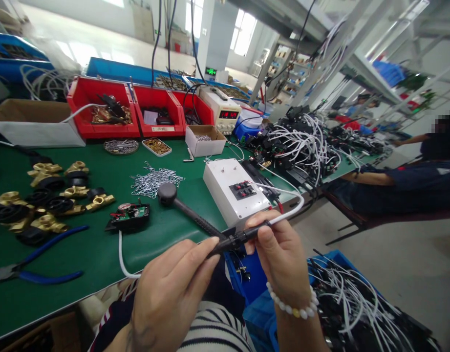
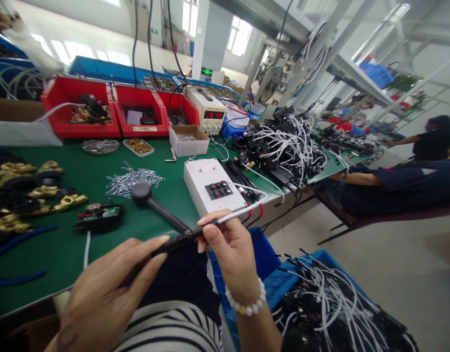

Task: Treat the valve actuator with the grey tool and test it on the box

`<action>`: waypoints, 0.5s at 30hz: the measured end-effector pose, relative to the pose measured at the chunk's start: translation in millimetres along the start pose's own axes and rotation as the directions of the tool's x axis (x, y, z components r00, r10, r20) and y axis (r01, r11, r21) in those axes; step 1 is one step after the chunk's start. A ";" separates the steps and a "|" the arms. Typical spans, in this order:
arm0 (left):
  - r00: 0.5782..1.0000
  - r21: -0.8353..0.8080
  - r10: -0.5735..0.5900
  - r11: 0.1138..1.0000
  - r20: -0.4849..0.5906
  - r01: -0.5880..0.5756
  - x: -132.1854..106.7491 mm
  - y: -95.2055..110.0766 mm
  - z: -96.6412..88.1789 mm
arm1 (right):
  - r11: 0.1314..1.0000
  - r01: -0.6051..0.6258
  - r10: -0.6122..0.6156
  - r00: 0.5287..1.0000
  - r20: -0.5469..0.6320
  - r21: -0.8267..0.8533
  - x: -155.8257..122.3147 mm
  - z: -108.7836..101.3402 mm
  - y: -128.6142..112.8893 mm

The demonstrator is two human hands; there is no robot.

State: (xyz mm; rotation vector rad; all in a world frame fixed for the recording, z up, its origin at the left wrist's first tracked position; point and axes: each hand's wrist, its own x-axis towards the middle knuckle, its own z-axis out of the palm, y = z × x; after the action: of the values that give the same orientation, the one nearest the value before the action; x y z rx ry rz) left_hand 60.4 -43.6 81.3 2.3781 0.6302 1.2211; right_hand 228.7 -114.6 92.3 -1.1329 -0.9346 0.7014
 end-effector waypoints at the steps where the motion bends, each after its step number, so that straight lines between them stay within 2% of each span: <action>1: 1.000 -0.026 -0.009 1.000 0.019 0.009 -0.7 -0.8 1.0 | 1.000 -0.018 0.018 1.000 0.003 -0.019 -0.5 -4.1 0.5; 3: 0.992 -0.115 -0.033 0.992 0.124 0.048 -4.0 -3.8 3.4 | 0.986 -0.090 0.103 0.991 0.087 -0.139 -2.6 -18.8 0.5; 4: 0.978 -0.162 -0.034 0.984 0.205 0.069 -6.4 -6.2 4.7 | 0.961 -0.137 0.181 0.968 0.172 -0.240 -4.1 -28.9 -0.6; 5: 0.957 -0.200 -0.033 0.975 0.288 0.094 -8.9 -9.4 6.1 | 0.915 -0.180 0.291 0.915 0.281 -0.360 -5.7 -40.2 -2.7; 6: 0.933 -0.217 -0.040 0.968 0.358 0.125 -11.1 -13.3 7.4 | 0.853 -0.201 0.415 0.820 0.394 -0.481 -7.1 -51.9 -6.0; 8: 0.903 -0.168 -0.102 0.968 0.416 0.187 -13.2 -23.3 10.1 | 0.741 -0.179 0.607 0.589 0.533 -0.647 -8.0 -72.4 -16.1; 9: 0.898 -0.108 -0.156 0.970 0.411 0.218 -12.4 -29.3 11.5 | 0.713 -0.153 0.647 0.519 0.558 -0.684 -6.5 -79.8 -22.6; 10: 0.890 -0.029 -0.223 0.966 0.397 0.255 -10.2 -35.8 13.3 | 0.710 -0.121 0.645 0.506 0.572 -0.693 -3.1 -84.6 -29.5; 11: 0.874 0.064 -0.300 0.952 0.383 0.299 -6.8 -42.5 15.7 | 0.727 -0.088 0.605 0.550 0.576 -0.681 2.9 -86.8 -35.9; 13: 0.820 0.229 -0.442 0.896 0.364 0.382 2.5 -55.8 22.5 | 0.771 -0.001 0.431 0.737 0.520 -0.637 23.5 -84.3 -44.4; 14: 0.789 0.282 -0.500 0.863 0.356 0.419 7.3 -61.9 27.2 | 0.779 0.054 0.310 0.833 0.458 -0.625 38.3 -80.6 -45.0; 15: 0.765 0.312 -0.542 0.836 0.348 0.451 11.6 -67.3 32.5 | 0.774 0.104 0.181 0.909 0.375 -0.625 55.8 -75.9 -42.3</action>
State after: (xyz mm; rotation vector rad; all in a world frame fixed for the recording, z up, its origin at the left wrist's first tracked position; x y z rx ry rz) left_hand 79.1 13.6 35.5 2.2980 1.1909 0.3998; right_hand 322.0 -112.2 136.4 -1.6381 -1.6024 0.6914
